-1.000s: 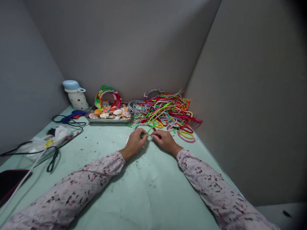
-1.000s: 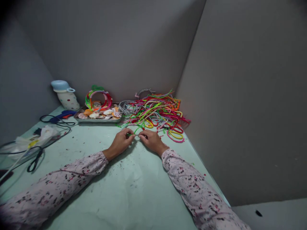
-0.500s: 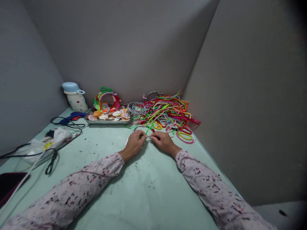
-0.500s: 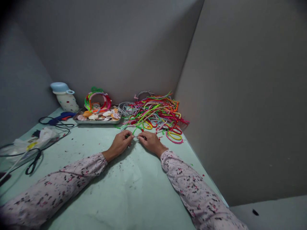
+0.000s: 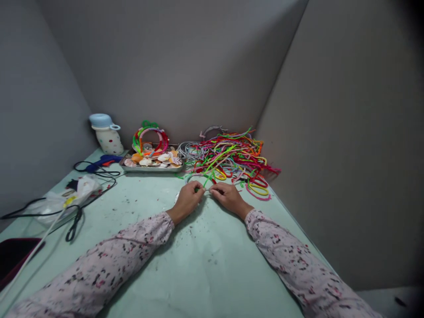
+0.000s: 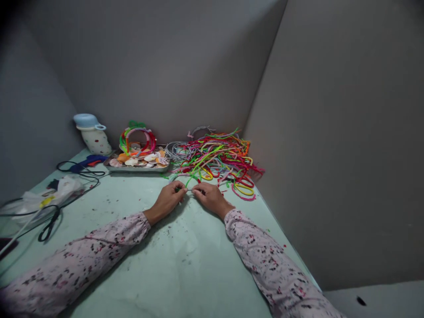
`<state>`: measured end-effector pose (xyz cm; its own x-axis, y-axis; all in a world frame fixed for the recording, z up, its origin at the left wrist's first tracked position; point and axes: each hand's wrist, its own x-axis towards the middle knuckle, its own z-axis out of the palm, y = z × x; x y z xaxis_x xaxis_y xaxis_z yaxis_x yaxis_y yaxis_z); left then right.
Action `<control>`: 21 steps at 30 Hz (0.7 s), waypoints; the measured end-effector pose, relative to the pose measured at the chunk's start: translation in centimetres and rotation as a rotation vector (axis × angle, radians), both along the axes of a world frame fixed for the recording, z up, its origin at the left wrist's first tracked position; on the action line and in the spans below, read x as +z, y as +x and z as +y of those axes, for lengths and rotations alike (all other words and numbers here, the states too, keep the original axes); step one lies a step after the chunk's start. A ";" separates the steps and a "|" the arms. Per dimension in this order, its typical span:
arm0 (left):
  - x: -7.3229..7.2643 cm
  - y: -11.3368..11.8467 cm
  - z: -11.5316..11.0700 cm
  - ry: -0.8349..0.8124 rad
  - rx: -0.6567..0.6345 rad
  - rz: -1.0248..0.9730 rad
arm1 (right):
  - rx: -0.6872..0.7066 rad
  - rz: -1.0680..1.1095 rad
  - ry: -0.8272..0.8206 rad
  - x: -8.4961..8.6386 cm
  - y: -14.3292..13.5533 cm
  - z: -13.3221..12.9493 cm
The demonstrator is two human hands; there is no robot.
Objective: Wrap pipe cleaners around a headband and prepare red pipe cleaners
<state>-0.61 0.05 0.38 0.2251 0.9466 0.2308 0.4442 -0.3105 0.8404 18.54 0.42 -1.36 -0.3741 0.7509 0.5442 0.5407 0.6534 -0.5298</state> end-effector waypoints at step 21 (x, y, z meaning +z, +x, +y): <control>-0.2 0.0 -0.2 0.135 0.017 0.095 | -0.025 -0.006 -0.009 0.2 0.0 -0.2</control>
